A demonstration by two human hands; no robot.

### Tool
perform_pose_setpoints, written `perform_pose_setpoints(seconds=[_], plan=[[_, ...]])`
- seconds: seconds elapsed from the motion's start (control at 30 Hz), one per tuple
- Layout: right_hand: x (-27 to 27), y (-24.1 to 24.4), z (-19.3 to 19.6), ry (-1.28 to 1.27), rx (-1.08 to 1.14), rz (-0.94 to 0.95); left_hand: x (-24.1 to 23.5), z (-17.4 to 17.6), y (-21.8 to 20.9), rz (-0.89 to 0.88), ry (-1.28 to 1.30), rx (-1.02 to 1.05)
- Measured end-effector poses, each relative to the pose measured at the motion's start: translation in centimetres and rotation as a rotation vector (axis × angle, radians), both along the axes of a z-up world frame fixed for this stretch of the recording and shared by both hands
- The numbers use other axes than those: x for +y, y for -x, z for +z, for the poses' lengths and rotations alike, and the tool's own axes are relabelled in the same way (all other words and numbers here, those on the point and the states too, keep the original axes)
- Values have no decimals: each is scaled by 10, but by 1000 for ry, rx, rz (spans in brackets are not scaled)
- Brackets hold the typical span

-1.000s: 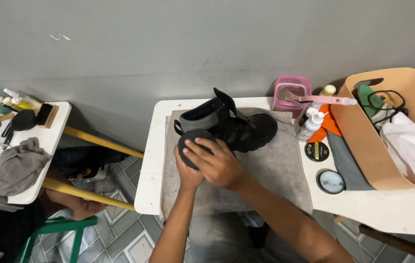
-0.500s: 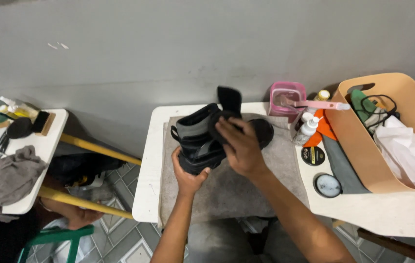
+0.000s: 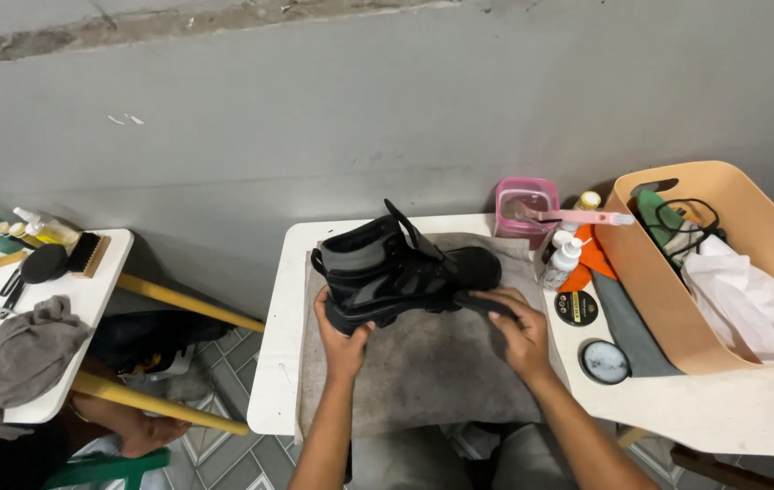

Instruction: The person cleans a black boot using a round sponge, wiping the upper, sides, and sole. They rotate the boot to access different areas and occasionally use a spray bottle to apply liquid before continuing to wipe the surface.

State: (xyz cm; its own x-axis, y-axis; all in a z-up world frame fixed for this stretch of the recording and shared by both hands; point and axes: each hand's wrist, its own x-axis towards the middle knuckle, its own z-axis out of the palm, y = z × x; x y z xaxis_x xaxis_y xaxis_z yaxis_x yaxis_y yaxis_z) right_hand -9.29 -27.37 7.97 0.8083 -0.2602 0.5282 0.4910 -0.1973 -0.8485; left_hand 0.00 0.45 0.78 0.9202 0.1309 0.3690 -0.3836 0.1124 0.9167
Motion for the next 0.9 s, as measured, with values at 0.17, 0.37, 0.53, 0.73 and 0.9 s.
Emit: perform_pose_setpoints(seconds=[0.17,0.37,0.53,0.73,0.9], plan=[[-1,8,-19,-134,-6,-32,3,-2,-5,-24,98,64],[1,8,-14,-179,-23,-124,-2,9,-4,63,126,95],[2,10,-12,-163,-2,-150,-4,4,-7,123,109,95],[1,10,-15,-123,-74,-167,-7,36,16,263,-29,215],[-2,6,-36,342,34,-269,10,81,67,98,-958,348]])
